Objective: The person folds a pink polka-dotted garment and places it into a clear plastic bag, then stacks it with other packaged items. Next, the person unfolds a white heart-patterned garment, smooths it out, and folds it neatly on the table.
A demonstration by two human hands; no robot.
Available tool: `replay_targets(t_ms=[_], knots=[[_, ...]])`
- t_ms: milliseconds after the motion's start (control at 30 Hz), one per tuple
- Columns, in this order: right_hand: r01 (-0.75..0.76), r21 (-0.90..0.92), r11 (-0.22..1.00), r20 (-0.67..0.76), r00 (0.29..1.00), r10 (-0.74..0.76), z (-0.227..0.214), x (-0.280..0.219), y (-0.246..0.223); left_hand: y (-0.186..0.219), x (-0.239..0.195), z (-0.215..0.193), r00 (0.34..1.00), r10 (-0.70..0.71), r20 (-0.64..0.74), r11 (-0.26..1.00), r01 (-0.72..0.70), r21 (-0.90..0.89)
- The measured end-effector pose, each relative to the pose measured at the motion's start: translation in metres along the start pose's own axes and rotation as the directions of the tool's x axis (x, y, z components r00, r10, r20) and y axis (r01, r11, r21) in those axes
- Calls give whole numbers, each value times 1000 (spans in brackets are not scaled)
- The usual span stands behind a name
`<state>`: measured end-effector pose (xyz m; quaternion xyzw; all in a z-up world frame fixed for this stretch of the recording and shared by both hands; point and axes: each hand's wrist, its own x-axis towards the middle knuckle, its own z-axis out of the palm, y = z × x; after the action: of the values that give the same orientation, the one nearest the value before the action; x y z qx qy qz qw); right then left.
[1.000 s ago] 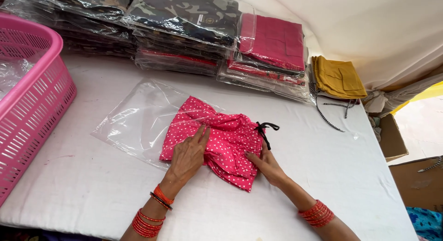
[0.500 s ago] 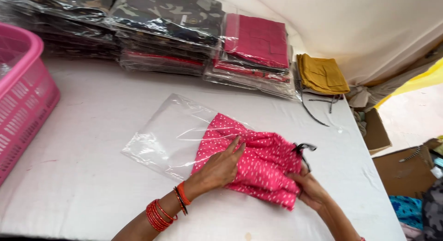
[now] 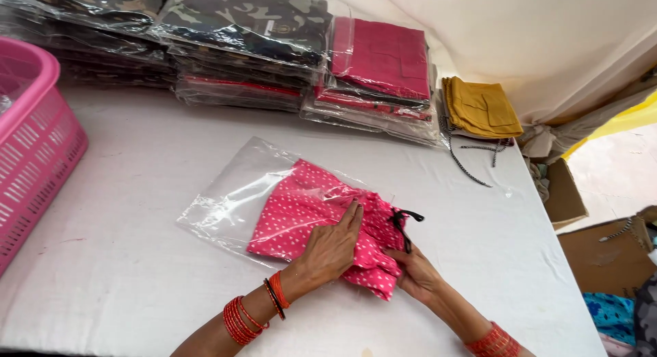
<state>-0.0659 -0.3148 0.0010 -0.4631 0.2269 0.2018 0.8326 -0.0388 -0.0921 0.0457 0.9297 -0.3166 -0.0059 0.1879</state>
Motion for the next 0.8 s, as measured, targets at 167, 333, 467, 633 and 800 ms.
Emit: replay_targets(t_ms=[167, 333, 467, 633, 800], knots=[[10, -57, 998, 94, 996, -5, 54, 26, 7, -12, -12, -9, 992, 2, -129, 1000, 2, 26], [18, -179, 984, 173, 985, 13, 94, 48, 18, -11, -15, -20, 984, -77, -163, 995, 86, 48], [-42, -305, 951, 82, 994, 71, 102, 73, 28, -12, -14, -17, 986, -36, -163, 994, 52, 94], [6, -346, 938, 201, 977, 68, 77, 118, 47, -14, -13, -7, 991, -46, -128, 993, 60, 106], [-36, -362, 931, 236, 963, 129, 84, 115, 43, -5, -14, -13, 998, -24, -60, 985, 33, 168]])
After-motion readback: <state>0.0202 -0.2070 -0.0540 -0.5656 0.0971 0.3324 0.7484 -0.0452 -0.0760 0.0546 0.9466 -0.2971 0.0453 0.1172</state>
